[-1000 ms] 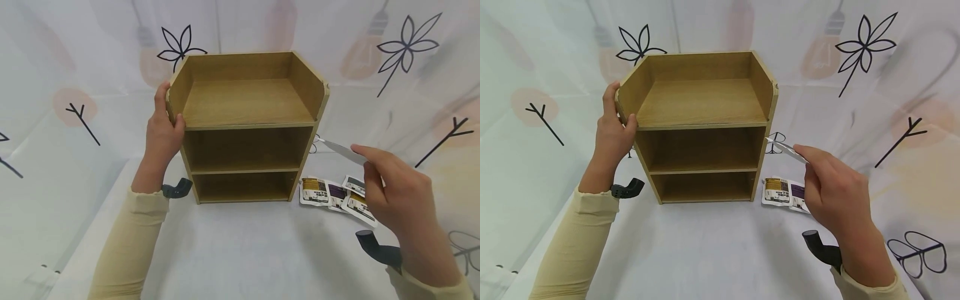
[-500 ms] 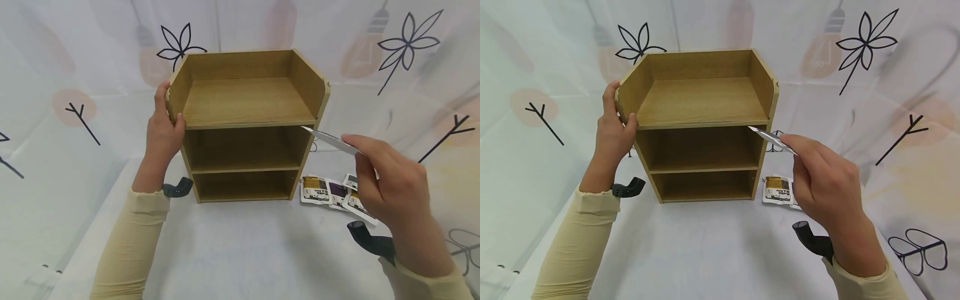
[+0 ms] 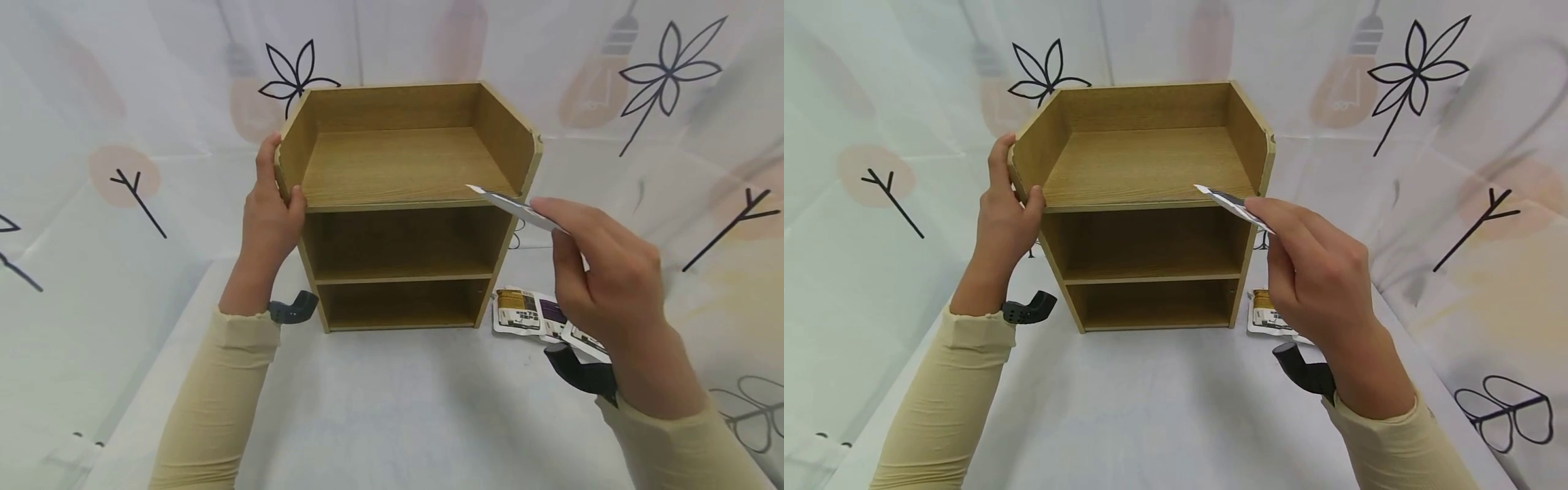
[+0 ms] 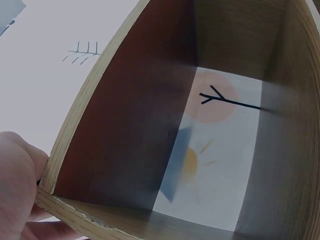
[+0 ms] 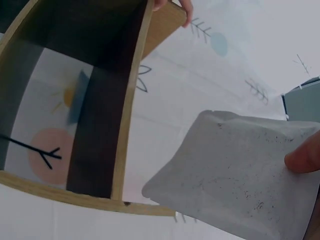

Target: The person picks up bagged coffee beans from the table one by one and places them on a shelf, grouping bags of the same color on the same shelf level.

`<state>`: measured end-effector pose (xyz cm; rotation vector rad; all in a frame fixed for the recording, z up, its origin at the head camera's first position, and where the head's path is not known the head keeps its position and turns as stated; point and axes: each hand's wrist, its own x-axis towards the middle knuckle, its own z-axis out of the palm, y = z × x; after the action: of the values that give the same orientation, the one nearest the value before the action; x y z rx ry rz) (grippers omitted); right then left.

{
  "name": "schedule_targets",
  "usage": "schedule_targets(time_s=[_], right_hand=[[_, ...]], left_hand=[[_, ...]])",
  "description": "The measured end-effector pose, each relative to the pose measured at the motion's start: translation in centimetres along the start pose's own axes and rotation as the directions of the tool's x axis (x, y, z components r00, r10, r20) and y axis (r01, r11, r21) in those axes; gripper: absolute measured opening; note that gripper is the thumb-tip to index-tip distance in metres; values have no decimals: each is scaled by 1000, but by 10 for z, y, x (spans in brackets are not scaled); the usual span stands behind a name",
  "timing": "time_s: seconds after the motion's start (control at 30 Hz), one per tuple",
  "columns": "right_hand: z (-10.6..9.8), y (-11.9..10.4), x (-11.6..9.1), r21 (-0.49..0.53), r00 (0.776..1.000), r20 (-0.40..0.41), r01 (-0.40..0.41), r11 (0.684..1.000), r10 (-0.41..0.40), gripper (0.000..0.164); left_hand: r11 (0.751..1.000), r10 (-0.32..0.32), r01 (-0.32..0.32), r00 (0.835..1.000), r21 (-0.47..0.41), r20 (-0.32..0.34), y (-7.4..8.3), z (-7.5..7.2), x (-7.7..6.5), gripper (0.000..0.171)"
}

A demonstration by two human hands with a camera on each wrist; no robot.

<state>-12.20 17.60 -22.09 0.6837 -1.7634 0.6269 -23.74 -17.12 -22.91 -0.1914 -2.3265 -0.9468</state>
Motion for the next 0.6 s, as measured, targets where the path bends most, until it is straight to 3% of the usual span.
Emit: schedule_targets(time_s=[0.2, 0.37, 0.5, 0.6], right_hand=[[10, -2, 5, 26, 999, 53, -4, 1000, 3, 31], [23, 1, 7, 51, 999, 38, 22, 998, -24, 33], [32, 5, 8, 25, 998, 45, 43, 999, -44, 34], [37, 10, 9, -16, 993, 102, 57, 998, -55, 36]], left_hand=[[1000, 4, -4, 1000, -2, 8, -1, 0, 1, 67], [1000, -3, 3, 1000, -6, 17, -1, 0, 0, 67], [1000, -5, 5, 1000, -5, 17, -1, 0, 0, 67], [1000, -3, 3, 1000, -2, 13, -1, 0, 0, 67]])
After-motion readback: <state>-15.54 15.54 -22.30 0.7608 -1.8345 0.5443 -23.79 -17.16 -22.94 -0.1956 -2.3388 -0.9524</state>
